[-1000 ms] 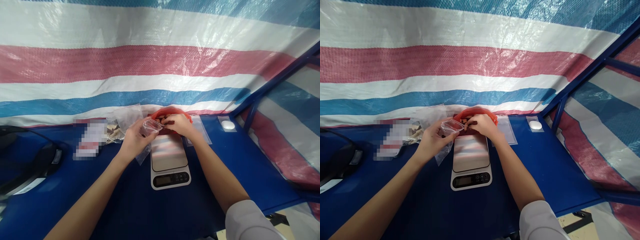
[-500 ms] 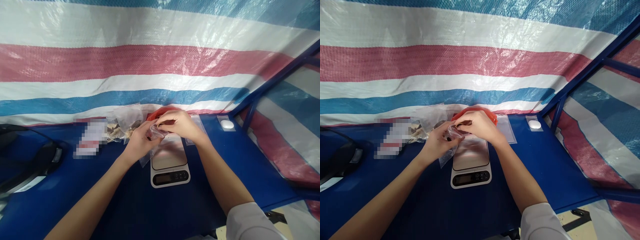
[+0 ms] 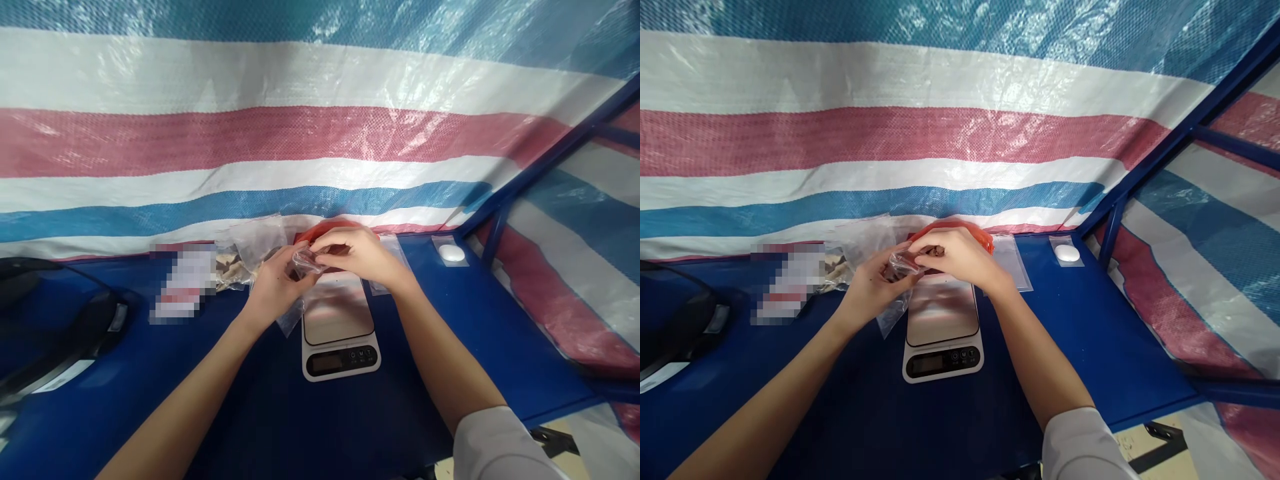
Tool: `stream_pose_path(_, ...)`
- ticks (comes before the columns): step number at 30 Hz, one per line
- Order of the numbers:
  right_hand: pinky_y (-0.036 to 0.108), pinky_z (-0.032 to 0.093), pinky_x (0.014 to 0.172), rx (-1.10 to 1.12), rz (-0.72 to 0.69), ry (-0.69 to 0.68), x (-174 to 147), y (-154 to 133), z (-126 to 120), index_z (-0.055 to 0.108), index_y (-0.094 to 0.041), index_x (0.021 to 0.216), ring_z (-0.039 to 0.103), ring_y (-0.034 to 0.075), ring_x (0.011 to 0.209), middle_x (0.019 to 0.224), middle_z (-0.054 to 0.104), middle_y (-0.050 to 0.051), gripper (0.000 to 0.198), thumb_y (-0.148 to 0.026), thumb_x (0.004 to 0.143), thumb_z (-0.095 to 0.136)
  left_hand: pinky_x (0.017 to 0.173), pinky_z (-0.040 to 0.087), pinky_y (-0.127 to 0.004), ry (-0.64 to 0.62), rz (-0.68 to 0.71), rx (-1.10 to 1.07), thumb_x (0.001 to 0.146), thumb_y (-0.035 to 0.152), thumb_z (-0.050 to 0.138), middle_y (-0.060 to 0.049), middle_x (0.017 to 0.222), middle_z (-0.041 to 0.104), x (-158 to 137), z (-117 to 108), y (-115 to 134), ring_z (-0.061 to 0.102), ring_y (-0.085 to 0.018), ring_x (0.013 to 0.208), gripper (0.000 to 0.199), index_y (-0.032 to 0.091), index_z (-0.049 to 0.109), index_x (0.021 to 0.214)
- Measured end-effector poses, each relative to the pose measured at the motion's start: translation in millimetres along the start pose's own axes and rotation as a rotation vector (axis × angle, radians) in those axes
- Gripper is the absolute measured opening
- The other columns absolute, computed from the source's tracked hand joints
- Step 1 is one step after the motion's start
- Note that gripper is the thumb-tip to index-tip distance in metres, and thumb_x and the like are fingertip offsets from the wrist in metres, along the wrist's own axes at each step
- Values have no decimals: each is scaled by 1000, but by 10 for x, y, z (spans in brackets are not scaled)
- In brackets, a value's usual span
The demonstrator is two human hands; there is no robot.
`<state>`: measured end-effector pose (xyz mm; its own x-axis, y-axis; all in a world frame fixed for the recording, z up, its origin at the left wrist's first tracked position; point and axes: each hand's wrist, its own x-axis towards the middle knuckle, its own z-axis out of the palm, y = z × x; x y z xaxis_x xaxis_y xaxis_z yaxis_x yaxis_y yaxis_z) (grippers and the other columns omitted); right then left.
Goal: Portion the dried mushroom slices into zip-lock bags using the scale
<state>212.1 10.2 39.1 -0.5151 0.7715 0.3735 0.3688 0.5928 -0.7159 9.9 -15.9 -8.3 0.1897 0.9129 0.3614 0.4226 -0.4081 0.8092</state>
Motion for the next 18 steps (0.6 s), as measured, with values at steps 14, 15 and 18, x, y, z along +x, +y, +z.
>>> stream_pose_path(14,35,50,95,-539,249,-120,134,509,340,74,-25,119,66,24,115,123,75,4,29,-33,94,61,77,61,-36,-1,-99,44,77,45,77,-8,109,76,55,-207,9,73,-24,86,56,19,67,125)
stream_pose_path(15,37,50,96,-582,251,-118,141,514,383,73,-25,121,65,26,117,125,74,5,31,-35,95,60,78,61,-37,-2,-102,35,76,45,77,-9,110,75,57,-209,4,73,-24,87,57,18,67,125)
stream_pose_path(18,40,52,93,-657,253,-105,145,537,485,72,-22,122,64,29,119,125,73,7,35,-39,94,59,79,61,-37,-3,-120,20,77,48,77,-11,112,75,61,-209,-5,72,-24,89,60,16,66,126)
